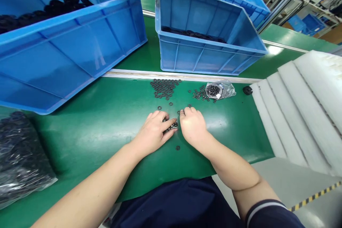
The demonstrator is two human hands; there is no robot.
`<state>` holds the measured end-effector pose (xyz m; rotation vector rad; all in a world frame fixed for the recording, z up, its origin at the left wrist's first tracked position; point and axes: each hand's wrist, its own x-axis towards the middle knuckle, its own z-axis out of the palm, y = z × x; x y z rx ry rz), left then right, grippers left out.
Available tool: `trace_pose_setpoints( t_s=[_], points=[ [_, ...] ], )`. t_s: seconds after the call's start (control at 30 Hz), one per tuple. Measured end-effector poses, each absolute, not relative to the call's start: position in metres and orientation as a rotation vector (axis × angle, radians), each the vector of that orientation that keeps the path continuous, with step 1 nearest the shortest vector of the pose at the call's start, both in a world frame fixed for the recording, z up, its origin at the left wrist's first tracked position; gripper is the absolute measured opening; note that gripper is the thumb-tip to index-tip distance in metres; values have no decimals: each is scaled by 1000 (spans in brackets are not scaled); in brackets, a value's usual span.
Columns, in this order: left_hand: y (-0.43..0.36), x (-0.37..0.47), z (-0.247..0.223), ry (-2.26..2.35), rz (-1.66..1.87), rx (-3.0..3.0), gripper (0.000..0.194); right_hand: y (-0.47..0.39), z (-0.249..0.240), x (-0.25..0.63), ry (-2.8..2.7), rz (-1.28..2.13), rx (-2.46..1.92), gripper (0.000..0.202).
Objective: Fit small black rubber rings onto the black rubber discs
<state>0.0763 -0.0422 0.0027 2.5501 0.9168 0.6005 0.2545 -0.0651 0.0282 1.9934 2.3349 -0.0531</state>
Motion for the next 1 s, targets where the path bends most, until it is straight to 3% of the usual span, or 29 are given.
trace_pose_setpoints(
  t_s=[0.37,0.57,1.0],
  points=[
    [-38,74,-4,960,677,2480,21,-30,7,327,2243,-118,2715,23],
    [-35,75,-6,950,782,2375,15,-20,-1,331,2208,-160,2777,15],
    [-31,74,-7,1136,799,2365,12,-18,0,333,2162,-135,2790,18]
  ],
)
